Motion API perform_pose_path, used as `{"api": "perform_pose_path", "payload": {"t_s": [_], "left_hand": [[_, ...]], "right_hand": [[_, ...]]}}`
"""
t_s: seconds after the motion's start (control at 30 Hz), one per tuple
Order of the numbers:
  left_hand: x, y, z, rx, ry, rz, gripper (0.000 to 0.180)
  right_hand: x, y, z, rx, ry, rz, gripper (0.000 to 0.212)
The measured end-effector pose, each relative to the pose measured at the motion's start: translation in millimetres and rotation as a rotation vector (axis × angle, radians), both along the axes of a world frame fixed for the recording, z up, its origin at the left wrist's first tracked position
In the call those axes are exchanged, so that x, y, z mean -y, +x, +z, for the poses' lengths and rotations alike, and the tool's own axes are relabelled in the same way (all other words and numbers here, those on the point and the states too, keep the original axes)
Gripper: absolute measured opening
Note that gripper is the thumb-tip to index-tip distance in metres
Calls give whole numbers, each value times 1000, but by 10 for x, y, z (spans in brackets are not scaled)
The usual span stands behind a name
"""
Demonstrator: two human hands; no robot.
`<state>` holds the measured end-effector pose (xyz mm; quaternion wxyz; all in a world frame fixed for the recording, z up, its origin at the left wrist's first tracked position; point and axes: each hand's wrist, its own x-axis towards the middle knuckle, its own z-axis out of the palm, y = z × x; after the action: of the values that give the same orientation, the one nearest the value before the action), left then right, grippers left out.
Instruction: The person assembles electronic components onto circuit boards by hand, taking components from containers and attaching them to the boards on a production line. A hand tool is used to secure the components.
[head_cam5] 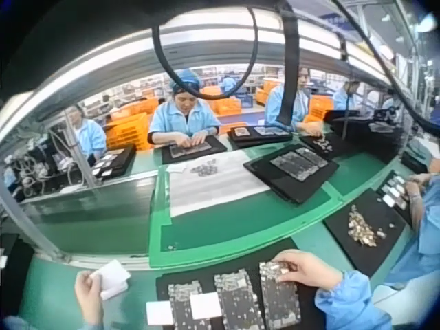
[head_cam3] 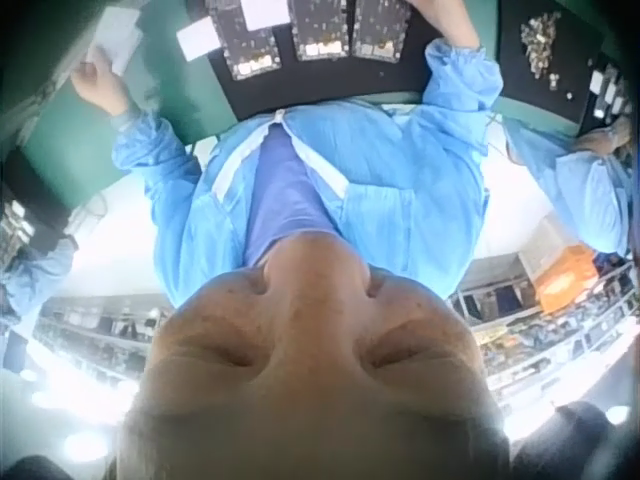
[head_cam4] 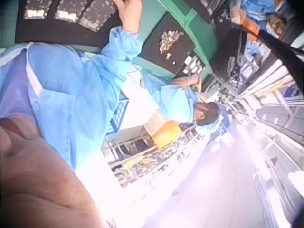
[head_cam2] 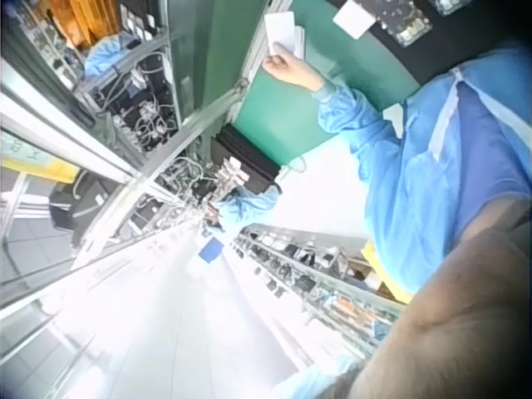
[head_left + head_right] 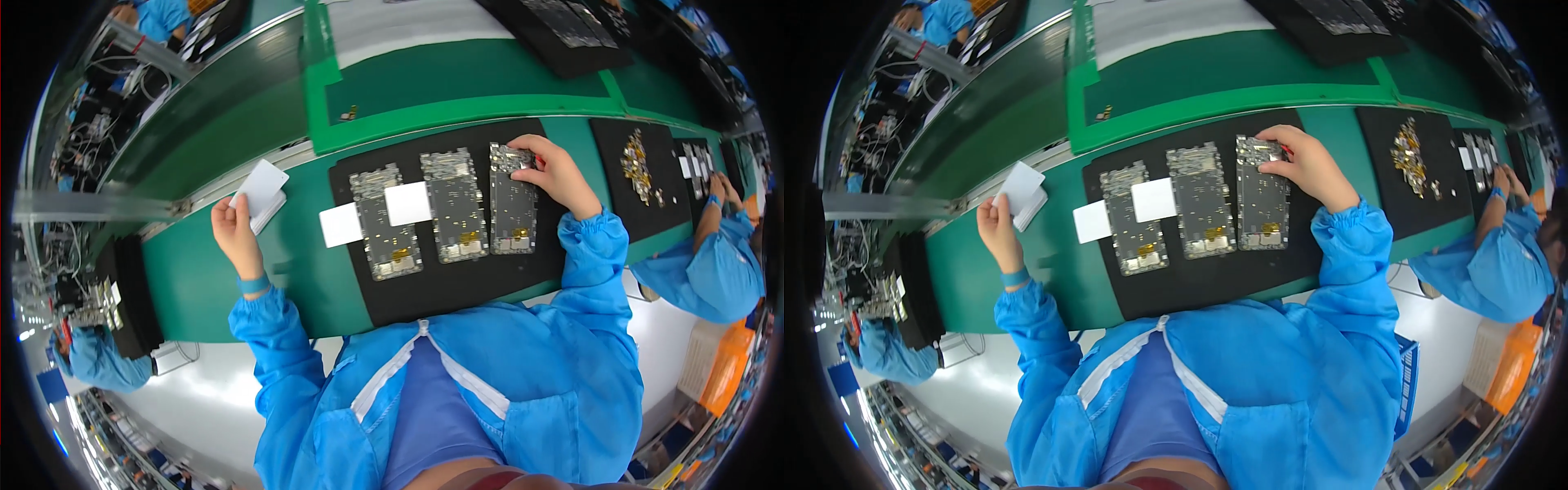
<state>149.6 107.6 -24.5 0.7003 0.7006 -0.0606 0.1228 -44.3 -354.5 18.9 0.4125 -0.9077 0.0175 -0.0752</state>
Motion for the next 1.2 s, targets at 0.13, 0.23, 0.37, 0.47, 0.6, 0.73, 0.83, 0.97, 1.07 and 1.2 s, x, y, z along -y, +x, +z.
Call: {"api": "perform_pose_path", "payload": {"t_s": [0.13, 0.23, 0.37, 0.47, 0.6, 0.73, 0.83, 0.97, 1.07, 1.2], "left_hand": [[999, -740, 537, -222, 136, -423, 26], [1644, -1038, 579, -376, 40, -711, 35], [2093, -1176, 443, -405, 1, -781, 40], [2165, -1197, 438, -415, 34, -794, 39], [2141, -1180, 462, -399, 54, -765, 39], [2142, -1188, 457, -409, 45, -799, 39], [2176, -1244, 485, -430, 88, -807, 37], [2217, -1270, 475, -440, 100, -829, 37], [2313, -1374, 313, -363, 197, -834, 40], [2198, -1419, 428, 92, 509, -608, 52]], "right_hand": [[123, -93, -139, -88, 218, -84, 51], [128, -103, -172, -36, 371, -20, 53], [94, -113, -169, 5, 411, -8, 53], [75, -108, -139, 4, 442, -39, 53], [123, -122, -197, 17, 432, -35, 51], [133, -129, -218, 24, 453, -32, 47], [132, -144, -175, 43, 414, -21, 48], [73, -143, -139, 51, 358, -19, 48], [-68, -112, -23, 50, 296, 40, 48], [-65, -52, -41, 53, 196, 72, 48]]}}
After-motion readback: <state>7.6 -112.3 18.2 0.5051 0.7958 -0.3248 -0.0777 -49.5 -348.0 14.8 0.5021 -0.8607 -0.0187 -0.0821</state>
